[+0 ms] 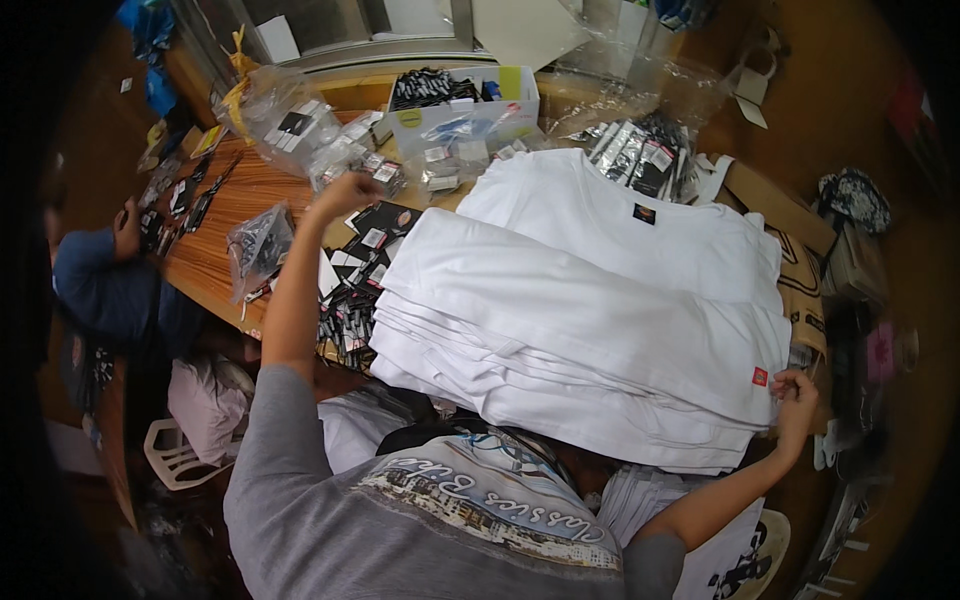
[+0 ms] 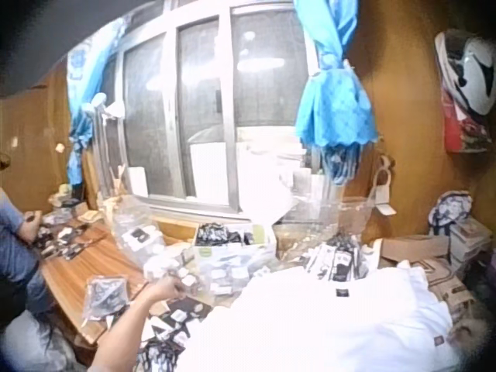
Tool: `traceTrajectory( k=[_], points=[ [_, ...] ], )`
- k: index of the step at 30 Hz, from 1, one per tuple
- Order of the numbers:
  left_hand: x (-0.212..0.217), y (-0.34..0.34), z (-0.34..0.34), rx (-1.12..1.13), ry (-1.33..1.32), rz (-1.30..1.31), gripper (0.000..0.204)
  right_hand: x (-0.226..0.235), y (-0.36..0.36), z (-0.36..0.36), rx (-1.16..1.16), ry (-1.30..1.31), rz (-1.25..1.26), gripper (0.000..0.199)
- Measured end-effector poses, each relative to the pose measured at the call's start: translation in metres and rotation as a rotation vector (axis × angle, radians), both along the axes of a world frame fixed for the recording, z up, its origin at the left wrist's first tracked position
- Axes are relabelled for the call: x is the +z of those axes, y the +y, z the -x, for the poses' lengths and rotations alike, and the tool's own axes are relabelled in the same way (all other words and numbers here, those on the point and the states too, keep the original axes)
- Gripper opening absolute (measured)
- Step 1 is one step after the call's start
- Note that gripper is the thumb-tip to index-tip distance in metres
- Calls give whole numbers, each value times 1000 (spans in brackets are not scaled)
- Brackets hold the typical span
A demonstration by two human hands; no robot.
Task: The person organizes small black and white tags on a cluttered table, then picks up a stack of white Dickies t-shirts. They attach tags to the shirts one by one, handling each shirt individually and placing the tagged shirts back on the table.
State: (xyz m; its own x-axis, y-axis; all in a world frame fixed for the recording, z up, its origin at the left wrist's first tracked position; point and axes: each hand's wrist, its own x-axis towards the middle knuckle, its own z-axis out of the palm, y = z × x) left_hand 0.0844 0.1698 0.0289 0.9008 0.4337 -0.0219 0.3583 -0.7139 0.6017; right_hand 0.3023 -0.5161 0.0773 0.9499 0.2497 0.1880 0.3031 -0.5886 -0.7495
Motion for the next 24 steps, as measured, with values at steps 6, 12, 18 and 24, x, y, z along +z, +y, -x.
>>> traceTrajectory(
  k=[6, 12, 18, 24],
  points=[
    [-72, -28, -29, -127, 116, -347, 27, 14, 75, 18, 87, -10, 47, 23],
    [-69, -40, -56, -199, 336, -568, 36, 13, 116, 28, 226, -86, 56, 19],
    [-72, -19, -58, -388, 236, -200, 31, 19, 136, 27, 263, -110, 51, 18],
    [-107, -41, -56, -43, -217, -42, 40, 18, 165, 29, 356, -139, 65, 18]
  ],
)
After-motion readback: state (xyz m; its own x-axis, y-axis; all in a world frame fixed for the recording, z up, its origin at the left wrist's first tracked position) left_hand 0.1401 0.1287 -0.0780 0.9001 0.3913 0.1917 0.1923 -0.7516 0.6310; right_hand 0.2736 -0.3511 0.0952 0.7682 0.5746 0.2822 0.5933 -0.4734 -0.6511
